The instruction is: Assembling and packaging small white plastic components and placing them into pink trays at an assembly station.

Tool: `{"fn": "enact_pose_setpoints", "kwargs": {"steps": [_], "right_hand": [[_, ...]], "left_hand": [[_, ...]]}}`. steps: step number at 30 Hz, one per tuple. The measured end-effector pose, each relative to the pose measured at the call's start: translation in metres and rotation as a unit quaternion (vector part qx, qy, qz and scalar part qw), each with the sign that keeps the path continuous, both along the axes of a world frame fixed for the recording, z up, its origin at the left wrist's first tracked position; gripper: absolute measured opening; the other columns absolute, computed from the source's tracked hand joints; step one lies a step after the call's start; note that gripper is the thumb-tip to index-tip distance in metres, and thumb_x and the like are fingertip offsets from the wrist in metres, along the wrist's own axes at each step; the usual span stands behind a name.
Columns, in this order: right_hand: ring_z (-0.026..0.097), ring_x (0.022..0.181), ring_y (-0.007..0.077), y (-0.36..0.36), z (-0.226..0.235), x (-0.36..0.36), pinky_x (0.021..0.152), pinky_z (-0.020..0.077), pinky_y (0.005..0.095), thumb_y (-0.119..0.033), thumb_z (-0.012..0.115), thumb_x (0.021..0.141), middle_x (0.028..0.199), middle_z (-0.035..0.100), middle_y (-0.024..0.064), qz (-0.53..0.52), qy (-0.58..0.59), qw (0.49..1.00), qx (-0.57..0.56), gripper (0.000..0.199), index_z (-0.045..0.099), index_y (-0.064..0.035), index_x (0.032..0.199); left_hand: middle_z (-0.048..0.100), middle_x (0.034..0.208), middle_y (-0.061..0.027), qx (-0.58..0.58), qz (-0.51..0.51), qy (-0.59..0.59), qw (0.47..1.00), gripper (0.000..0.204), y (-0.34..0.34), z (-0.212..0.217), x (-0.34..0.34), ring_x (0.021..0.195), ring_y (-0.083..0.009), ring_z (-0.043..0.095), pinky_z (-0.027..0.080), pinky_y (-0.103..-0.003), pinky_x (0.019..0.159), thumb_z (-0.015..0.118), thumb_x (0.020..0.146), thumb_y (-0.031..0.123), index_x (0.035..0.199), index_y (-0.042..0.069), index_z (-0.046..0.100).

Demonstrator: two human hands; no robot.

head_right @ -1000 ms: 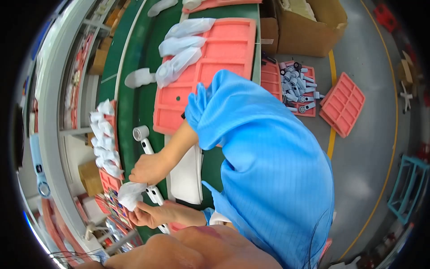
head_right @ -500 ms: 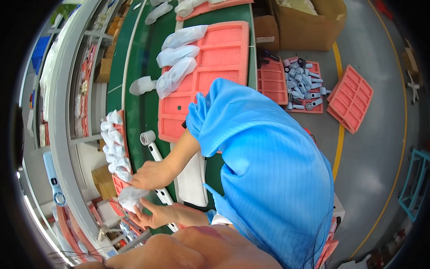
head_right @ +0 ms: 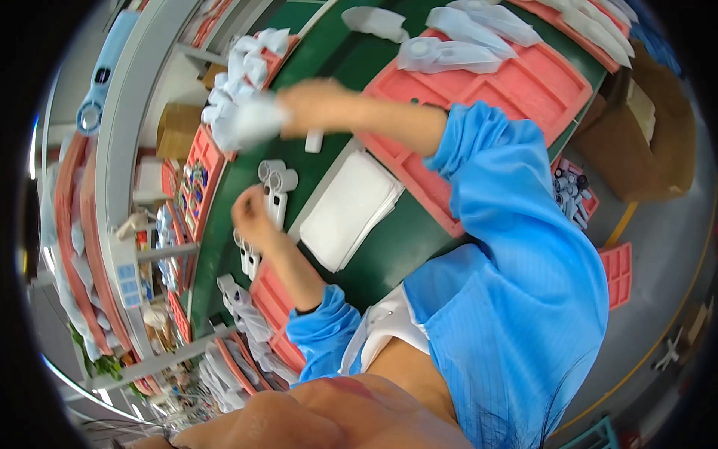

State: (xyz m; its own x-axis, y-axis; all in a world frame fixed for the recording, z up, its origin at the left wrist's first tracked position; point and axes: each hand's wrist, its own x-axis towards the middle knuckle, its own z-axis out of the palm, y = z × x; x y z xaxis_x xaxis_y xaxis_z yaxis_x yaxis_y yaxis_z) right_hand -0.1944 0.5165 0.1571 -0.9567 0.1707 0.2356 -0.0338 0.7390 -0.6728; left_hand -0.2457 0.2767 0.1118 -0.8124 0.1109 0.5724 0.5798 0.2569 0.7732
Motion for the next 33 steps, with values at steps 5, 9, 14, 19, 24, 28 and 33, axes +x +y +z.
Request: {"fn": "enact_pose_setpoints", "kwargs": {"steps": [5, 9, 14, 19, 24, 28, 33], "right_hand": [[0.062, 0.096, 0.0356, 0.143, -0.113, -0.095, 0.080, 0.0515, 0.0450, -0.020, 0.058, 0.081, 0.103, 0.063, 0.0184, -0.250, -0.089, 0.957, 0.121, 0.040, 0.051, -0.0058, 0.118], [0.057, 0.109, 0.0322, 0.110, -0.132, -0.101, 0.089, 0.0477, 0.0418, -0.006, 0.057, 0.075, 0.113, 0.060, 0.0198, -0.293, -0.020, 0.940, 0.172, 0.053, 0.047, -0.0054, 0.127], [0.061, 0.102, 0.0247, 0.089, -0.150, -0.132, 0.085, 0.0486, 0.0347, -0.006, 0.070, 0.061, 0.111, 0.062, 0.0168, -0.017, 0.018, 0.999, -0.040, 0.066, 0.050, -0.0023, 0.124], [0.064, 0.091, 0.0241, 0.091, -0.146, -0.125, 0.078, 0.0521, 0.0336, -0.018, 0.077, 0.052, 0.102, 0.066, 0.0145, 0.062, -0.092, 0.984, -0.138, 0.064, 0.059, 0.0000, 0.111], [0.062, 0.077, 0.0215, 0.075, -0.040, -0.060, 0.068, 0.0500, 0.0318, -0.014, 0.074, 0.056, 0.085, 0.063, 0.0114, 0.029, 0.105, 0.991, -0.079, 0.051, 0.058, -0.0009, 0.102], [0.062, 0.080, 0.0241, 0.061, 0.030, 0.028, 0.072, 0.0477, 0.0319, -0.015, 0.075, 0.058, 0.086, 0.061, 0.0135, 0.039, 0.080, 0.996, -0.025, 0.046, 0.053, -0.0017, 0.096], [0.061, 0.080, 0.0249, 0.016, 0.006, 0.034, 0.074, 0.0490, 0.0329, -0.011, 0.073, 0.058, 0.086, 0.060, 0.0124, 0.106, 0.079, 0.991, -0.023, 0.048, 0.054, -0.0014, 0.101]], "left_hand": [[0.062, 0.089, -0.0074, -0.257, -0.133, -0.028, 0.957, 0.028, 0.072, -0.057, 0.052, 0.068, -0.0170, 0.059, 0.047, -0.029, 0.060, 0.078, 0.071, 0.019, 0.092, 0.006, 0.064], [0.060, 0.087, -0.0082, -0.322, -0.126, -0.011, 0.938, 0.026, 0.070, -0.082, 0.062, 0.078, -0.0229, 0.060, 0.047, -0.033, 0.065, 0.076, 0.072, 0.023, 0.088, 0.007, 0.064], [0.060, 0.083, -0.0075, -0.306, -0.132, -0.030, 0.942, 0.017, 0.072, -0.090, 0.064, 0.079, -0.0228, 0.060, 0.047, -0.032, 0.066, 0.074, 0.075, 0.020, 0.083, 0.008, 0.066], [0.062, 0.078, -0.0068, -0.228, -0.165, -0.162, 0.946, 0.010, 0.072, -0.089, 0.060, 0.070, -0.0194, 0.061, 0.047, -0.029, 0.063, 0.074, 0.075, 0.013, 0.081, 0.007, 0.069], [0.065, 0.079, -0.0048, -0.039, -0.200, -0.277, 0.939, 0.011, 0.051, -0.099, 0.042, 0.063, -0.0130, 0.058, 0.044, -0.024, 0.059, 0.074, 0.077, 0.009, 0.086, 0.004, 0.070], [0.065, 0.079, -0.0026, 0.088, -0.217, -0.401, 0.886, 0.011, 0.048, -0.061, 0.040, 0.063, -0.0094, 0.055, 0.043, -0.022, 0.060, 0.073, 0.080, 0.008, 0.088, 0.001, 0.070], [0.063, 0.078, -0.0011, 0.159, -0.191, -0.381, 0.891, 0.011, 0.025, -0.032, 0.041, 0.068, -0.0079, 0.055, 0.043, -0.021, 0.064, 0.068, 0.085, 0.011, 0.089, 0.001, 0.067]]}}
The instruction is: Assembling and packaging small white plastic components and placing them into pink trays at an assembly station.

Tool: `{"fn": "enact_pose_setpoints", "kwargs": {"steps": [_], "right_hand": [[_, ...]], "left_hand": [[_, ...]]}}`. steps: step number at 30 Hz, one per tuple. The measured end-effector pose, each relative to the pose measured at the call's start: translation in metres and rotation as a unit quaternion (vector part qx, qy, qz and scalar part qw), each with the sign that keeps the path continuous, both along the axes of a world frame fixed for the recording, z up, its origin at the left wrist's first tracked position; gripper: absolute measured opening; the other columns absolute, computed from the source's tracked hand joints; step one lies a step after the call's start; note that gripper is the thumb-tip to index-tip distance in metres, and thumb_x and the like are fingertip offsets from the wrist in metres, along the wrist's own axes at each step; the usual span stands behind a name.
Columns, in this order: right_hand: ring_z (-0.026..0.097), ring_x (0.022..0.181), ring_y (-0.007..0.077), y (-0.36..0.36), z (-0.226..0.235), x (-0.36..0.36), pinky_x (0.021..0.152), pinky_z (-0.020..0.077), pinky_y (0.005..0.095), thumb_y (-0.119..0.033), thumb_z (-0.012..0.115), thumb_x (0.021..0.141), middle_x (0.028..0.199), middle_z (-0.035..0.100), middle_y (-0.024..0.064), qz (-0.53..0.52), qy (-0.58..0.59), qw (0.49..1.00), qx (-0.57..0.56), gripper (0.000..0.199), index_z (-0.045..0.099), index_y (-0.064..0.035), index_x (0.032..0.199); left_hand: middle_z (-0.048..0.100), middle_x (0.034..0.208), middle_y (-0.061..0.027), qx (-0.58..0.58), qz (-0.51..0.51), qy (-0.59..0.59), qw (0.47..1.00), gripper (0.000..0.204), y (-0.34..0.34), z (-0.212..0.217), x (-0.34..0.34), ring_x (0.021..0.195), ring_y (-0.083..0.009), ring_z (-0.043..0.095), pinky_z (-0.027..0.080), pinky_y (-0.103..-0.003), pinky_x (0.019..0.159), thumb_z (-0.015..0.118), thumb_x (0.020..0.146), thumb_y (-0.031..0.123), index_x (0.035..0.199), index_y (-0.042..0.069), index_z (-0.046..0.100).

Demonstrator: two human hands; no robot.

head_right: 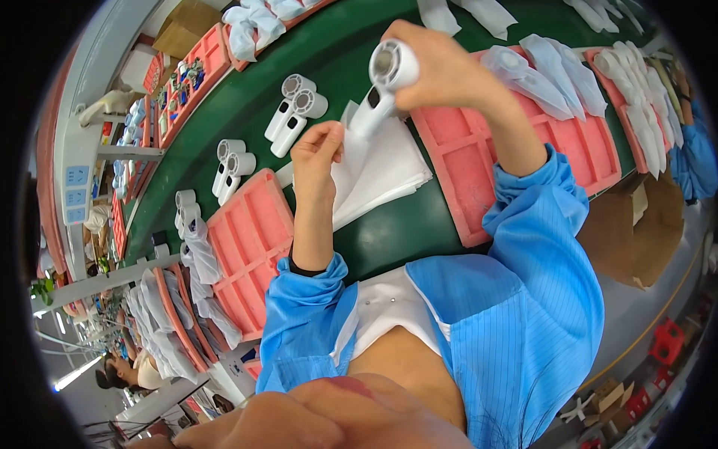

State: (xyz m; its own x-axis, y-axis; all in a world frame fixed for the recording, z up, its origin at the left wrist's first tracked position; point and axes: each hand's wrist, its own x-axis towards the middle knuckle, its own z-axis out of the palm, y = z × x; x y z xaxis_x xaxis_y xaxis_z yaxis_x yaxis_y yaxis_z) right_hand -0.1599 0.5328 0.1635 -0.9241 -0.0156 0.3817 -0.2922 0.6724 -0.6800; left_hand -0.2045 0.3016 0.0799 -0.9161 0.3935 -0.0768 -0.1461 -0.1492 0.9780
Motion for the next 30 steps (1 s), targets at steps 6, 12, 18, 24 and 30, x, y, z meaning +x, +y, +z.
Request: {"fn": "enact_pose_setpoints", "kwargs": {"steps": [6, 12, 18, 24, 30], "right_hand": [[0.057, 0.093, 0.0288, -0.064, -0.035, 0.002, 0.080, 0.0478, 0.0341, -0.005, 0.077, 0.059, 0.105, 0.055, 0.0139, 0.096, 0.084, 0.991, -0.028, 0.060, 0.054, -0.0024, 0.115], [0.053, 0.106, 0.0314, -0.087, -0.042, -0.001, 0.085, 0.0464, 0.0353, -0.004, 0.079, 0.058, 0.121, 0.047, 0.0159, 0.158, 0.110, 0.981, 0.014, 0.083, 0.047, -0.0038, 0.134], [0.054, 0.107, 0.0291, -0.065, -0.035, -0.008, 0.086, 0.0461, 0.0333, 0.000, 0.068, 0.066, 0.117, 0.052, 0.0180, 0.048, 0.210, 0.973, 0.083, 0.062, 0.054, -0.0019, 0.126], [0.048, 0.118, 0.0276, -0.073, -0.057, 0.001, 0.097, 0.0396, 0.0344, -0.005, 0.071, 0.067, 0.126, 0.048, 0.0174, -0.006, 0.128, 0.991, -0.031, 0.067, 0.046, 0.0024, 0.128], [0.045, 0.122, 0.0251, -0.079, -0.022, 0.004, 0.099, 0.0381, 0.0356, -0.007, 0.069, 0.068, 0.131, 0.044, 0.0134, 0.150, 0.022, 0.970, -0.189, 0.072, 0.039, 0.0005, 0.133]], "left_hand": [[0.061, 0.082, -0.0016, 0.210, 0.108, -0.002, 0.972, 0.010, -0.006, 0.037, 0.012, 0.072, -0.0075, 0.055, 0.044, -0.022, 0.065, 0.062, 0.090, 0.012, 0.091, 0.002, 0.061], [0.062, 0.083, -0.0038, 0.039, 0.165, 0.201, 0.965, 0.006, -0.009, 0.043, 0.035, 0.075, -0.0127, 0.059, 0.047, -0.028, 0.062, 0.057, 0.091, 0.007, 0.090, 0.004, 0.062], [0.062, 0.092, -0.0113, -0.071, 0.182, 0.557, 0.807, 0.036, 0.020, 0.031, 0.049, 0.074, -0.0267, 0.062, 0.050, -0.031, 0.056, 0.065, 0.066, -0.004, 0.100, 0.006, 0.066], [0.056, 0.106, -0.0142, -0.133, 0.218, 0.496, 0.830, 0.043, 0.010, 0.044, 0.042, 0.088, -0.0290, 0.060, 0.051, -0.035, 0.065, 0.069, 0.063, -0.001, 0.104, 0.009, 0.065], [0.050, 0.115, -0.0130, -0.014, 0.060, 0.384, 0.921, 0.039, -0.020, 0.048, 0.006, 0.106, -0.0300, 0.052, 0.046, -0.038, 0.087, 0.075, 0.066, 0.006, 0.103, 0.011, 0.064]]}}
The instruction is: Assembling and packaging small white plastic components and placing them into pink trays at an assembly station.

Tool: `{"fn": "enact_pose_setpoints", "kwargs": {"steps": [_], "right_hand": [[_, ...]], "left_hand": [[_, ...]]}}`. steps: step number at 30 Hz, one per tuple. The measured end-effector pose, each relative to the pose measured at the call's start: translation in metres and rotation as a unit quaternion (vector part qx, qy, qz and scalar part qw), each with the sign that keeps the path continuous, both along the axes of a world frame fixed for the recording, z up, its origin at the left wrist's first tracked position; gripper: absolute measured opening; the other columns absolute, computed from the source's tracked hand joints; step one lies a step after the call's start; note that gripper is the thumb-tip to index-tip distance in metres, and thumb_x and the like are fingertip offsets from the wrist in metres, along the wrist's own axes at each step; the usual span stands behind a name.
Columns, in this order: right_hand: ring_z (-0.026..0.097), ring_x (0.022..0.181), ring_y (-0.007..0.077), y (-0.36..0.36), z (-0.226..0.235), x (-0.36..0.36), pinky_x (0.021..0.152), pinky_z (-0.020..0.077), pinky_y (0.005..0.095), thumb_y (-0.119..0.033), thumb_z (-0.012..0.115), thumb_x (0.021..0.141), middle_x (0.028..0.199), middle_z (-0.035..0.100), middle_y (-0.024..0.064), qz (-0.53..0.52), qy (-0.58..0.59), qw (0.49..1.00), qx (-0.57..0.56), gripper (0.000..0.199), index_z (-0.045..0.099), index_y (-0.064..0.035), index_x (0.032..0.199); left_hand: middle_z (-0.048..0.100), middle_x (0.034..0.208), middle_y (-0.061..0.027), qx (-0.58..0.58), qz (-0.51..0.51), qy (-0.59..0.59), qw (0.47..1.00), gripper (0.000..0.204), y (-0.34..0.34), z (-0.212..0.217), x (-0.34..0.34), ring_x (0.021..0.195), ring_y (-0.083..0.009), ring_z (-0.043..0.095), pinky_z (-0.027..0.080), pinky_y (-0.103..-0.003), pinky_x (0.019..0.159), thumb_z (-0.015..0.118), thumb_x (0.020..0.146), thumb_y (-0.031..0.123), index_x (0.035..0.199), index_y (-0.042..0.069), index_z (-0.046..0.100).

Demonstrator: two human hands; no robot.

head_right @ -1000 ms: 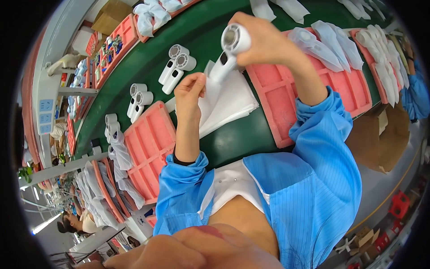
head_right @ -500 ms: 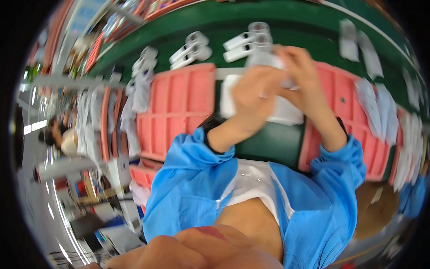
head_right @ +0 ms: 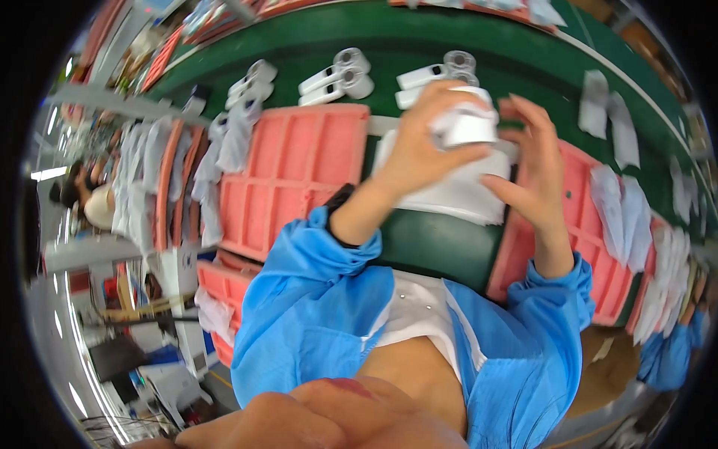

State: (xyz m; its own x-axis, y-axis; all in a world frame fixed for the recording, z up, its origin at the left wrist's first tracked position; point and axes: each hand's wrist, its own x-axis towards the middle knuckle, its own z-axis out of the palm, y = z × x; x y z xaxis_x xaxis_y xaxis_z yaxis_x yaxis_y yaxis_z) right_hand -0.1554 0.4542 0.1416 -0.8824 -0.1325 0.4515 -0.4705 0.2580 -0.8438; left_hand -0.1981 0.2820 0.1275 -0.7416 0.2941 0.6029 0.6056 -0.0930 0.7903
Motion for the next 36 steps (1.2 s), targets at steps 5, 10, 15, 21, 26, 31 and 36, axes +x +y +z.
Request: {"fn": "enact_pose_setpoints", "kwargs": {"steps": [5, 10, 15, 21, 26, 31, 36], "right_hand": [[0.060, 0.102, 0.0274, 0.019, -0.020, -0.008, 0.085, 0.0471, 0.0355, -0.009, 0.070, 0.067, 0.108, 0.060, 0.0136, 0.001, -0.009, 0.987, 0.158, 0.064, 0.046, -0.0001, 0.126], [0.066, 0.085, 0.0275, 0.009, -0.026, -0.005, 0.071, 0.0503, 0.0346, -0.006, 0.070, 0.069, 0.093, 0.065, 0.0167, -0.243, 0.044, 0.926, 0.287, 0.052, 0.052, -0.0006, 0.118], [0.066, 0.084, 0.0288, -0.007, -0.020, 0.005, 0.071, 0.0494, 0.0332, -0.008, 0.069, 0.073, 0.092, 0.064, 0.0168, -0.194, 0.069, 0.936, 0.286, 0.044, 0.054, -0.0008, 0.113], [0.063, 0.082, 0.0268, 0.036, -0.013, -0.007, 0.073, 0.0482, 0.0327, -0.013, 0.069, 0.078, 0.095, 0.063, 0.0167, 0.009, -0.135, 0.985, 0.111, 0.035, 0.055, -0.0014, 0.107], [0.062, 0.088, 0.0329, 0.115, -0.059, -0.099, 0.079, 0.0485, 0.0377, -0.021, 0.067, 0.080, 0.099, 0.064, 0.0161, -0.223, -0.123, 0.925, 0.281, 0.043, 0.054, -0.0016, 0.116], [0.058, 0.099, 0.0368, 0.126, -0.113, -0.116, 0.086, 0.0480, 0.0407, -0.013, 0.067, 0.073, 0.109, 0.060, 0.0177, -0.397, -0.031, 0.747, 0.532, 0.042, 0.056, -0.0014, 0.112], [0.054, 0.111, 0.0329, 0.056, -0.124, -0.131, 0.094, 0.0433, 0.0347, -0.011, 0.072, 0.060, 0.116, 0.057, 0.0182, -0.107, -0.004, 0.949, 0.295, 0.063, 0.052, 0.0004, 0.119]], "left_hand": [[0.047, 0.122, -0.0095, 0.237, -0.125, -0.174, 0.948, 0.034, 0.000, 0.017, 0.006, 0.110, -0.0245, 0.050, 0.042, -0.035, 0.090, 0.078, 0.066, 0.006, 0.097, 0.009, 0.065], [0.045, 0.122, -0.0087, 0.088, 0.089, -0.076, 0.989, 0.026, 0.007, 0.002, 0.012, 0.108, -0.0226, 0.049, 0.041, -0.034, 0.086, 0.081, 0.066, 0.010, 0.087, 0.009, 0.067], [0.048, 0.115, -0.0086, 0.029, 0.196, 0.119, 0.973, 0.020, 0.008, 0.003, 0.022, 0.104, -0.0221, 0.049, 0.040, -0.033, 0.083, 0.082, 0.066, 0.013, 0.075, 0.008, 0.065], [0.057, 0.096, -0.0076, 0.080, 0.168, -0.128, 0.974, 0.015, -0.005, 0.002, -0.022, 0.087, -0.0212, 0.055, 0.043, -0.030, 0.074, 0.078, 0.069, 0.012, 0.073, 0.006, 0.064], [0.060, 0.084, -0.0046, -0.135, 0.111, -0.126, 0.977, 0.019, 0.029, -0.056, -0.026, 0.075, -0.0211, 0.060, 0.047, -0.033, 0.064, 0.077, 0.070, 0.017, 0.083, 0.008, 0.065], [0.058, 0.080, -0.0075, -0.366, 0.080, 0.019, 0.927, 0.022, 0.059, -0.100, 0.018, 0.074, -0.0248, 0.059, 0.047, -0.036, 0.063, 0.076, 0.072, 0.025, 0.078, 0.008, 0.063], [0.058, 0.076, -0.0078, -0.350, 0.064, 0.037, 0.934, 0.023, 0.059, -0.117, 0.018, 0.075, -0.0275, 0.060, 0.047, -0.038, 0.064, 0.076, 0.071, 0.027, 0.078, 0.009, 0.065]]}}
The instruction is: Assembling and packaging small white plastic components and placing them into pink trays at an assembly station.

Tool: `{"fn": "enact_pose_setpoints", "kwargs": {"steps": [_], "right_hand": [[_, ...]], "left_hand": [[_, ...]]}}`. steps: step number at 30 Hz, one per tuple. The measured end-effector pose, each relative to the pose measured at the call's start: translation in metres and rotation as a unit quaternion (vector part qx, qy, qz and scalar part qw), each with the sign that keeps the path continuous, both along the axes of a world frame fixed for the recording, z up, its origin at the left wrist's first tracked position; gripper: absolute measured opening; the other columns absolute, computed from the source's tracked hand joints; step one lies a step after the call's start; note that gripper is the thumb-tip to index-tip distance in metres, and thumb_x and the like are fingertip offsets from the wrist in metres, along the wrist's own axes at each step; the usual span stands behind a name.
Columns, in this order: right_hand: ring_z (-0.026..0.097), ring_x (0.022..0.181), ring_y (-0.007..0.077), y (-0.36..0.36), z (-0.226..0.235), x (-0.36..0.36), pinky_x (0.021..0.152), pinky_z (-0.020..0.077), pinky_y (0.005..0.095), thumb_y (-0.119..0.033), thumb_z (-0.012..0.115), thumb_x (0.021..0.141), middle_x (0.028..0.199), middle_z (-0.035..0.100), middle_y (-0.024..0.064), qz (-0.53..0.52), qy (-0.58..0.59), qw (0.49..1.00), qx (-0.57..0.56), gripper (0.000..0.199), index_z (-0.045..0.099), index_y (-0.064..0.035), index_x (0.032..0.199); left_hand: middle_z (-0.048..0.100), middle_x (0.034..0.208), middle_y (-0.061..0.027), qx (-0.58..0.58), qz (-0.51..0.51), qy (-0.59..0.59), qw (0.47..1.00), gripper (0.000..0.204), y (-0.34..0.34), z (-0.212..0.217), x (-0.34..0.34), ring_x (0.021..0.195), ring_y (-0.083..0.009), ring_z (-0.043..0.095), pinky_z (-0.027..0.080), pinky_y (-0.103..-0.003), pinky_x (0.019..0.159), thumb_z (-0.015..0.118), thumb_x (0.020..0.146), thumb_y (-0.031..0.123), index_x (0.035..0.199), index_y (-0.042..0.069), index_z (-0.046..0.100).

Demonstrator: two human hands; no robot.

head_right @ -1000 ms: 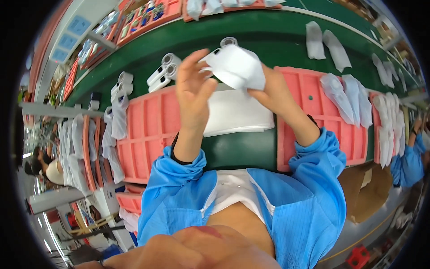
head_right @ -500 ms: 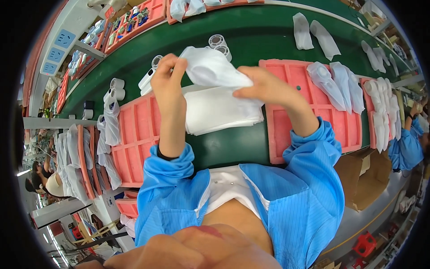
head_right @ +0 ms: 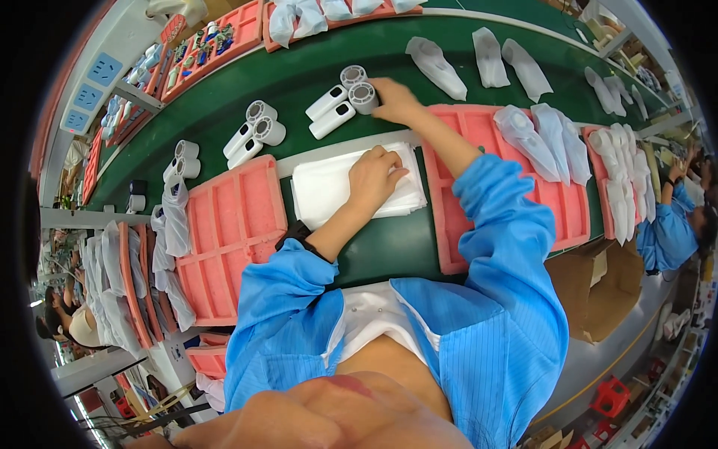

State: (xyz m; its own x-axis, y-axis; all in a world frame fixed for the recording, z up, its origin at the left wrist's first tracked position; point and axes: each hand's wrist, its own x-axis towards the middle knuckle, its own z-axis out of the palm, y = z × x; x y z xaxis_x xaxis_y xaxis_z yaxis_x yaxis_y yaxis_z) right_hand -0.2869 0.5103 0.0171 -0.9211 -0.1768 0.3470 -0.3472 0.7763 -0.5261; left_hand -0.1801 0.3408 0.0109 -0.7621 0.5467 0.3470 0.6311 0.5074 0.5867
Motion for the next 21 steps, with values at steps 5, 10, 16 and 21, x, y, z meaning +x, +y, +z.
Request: {"fn": "enact_pose_setpoints", "kwargs": {"steps": [5, 10, 16, 21], "right_hand": [[0.057, 0.100, 0.0258, -0.018, 0.011, -0.011, 0.088, 0.0436, 0.0310, -0.014, 0.072, 0.059, 0.107, 0.060, 0.0134, -0.040, -0.208, 0.964, -0.164, 0.060, 0.054, -0.0005, 0.115], [0.055, 0.087, 0.0149, 0.003, 0.069, 0.030, 0.076, 0.0460, 0.0275, -0.013, 0.071, 0.060, 0.096, 0.058, 0.0051, 0.014, -0.168, 0.932, -0.322, 0.057, 0.052, -0.0023, 0.113], [0.056, 0.086, 0.0125, 0.046, 0.138, 0.107, 0.075, 0.0468, 0.0251, -0.010, 0.069, 0.060, 0.098, 0.057, 0.0036, -0.043, -0.037, 0.937, -0.344, 0.056, 0.049, -0.0035, 0.112], [0.056, 0.094, 0.0145, 0.035, 0.138, 0.127, 0.083, 0.0459, 0.0278, -0.009, 0.071, 0.057, 0.105, 0.057, 0.0051, 0.050, -0.044, 0.911, -0.406, 0.058, 0.048, -0.0052, 0.110]], "left_hand": [[0.060, 0.076, -0.0066, 0.047, 0.008, -0.085, 0.995, 0.014, -0.003, 0.001, -0.009, 0.070, -0.0210, 0.060, 0.047, -0.033, 0.064, 0.075, 0.074, 0.021, 0.082, 0.011, 0.069], [0.063, 0.076, -0.0014, 0.221, -0.030, -0.357, 0.907, 0.012, -0.020, 0.005, -0.033, 0.066, -0.0114, 0.056, 0.044, -0.024, 0.063, 0.073, 0.078, 0.015, 0.086, 0.007, 0.070], [0.061, 0.073, 0.0025, 0.308, -0.030, -0.430, 0.848, 0.015, -0.037, 0.039, -0.039, 0.066, -0.0071, 0.054, 0.041, -0.019, 0.061, 0.073, 0.081, 0.016, 0.085, 0.003, 0.069], [0.061, 0.075, 0.0012, 0.329, 0.001, -0.442, 0.834, 0.012, -0.046, 0.059, -0.034, 0.067, -0.0069, 0.053, 0.042, -0.021, 0.062, 0.070, 0.083, 0.016, 0.086, 0.004, 0.067]]}}
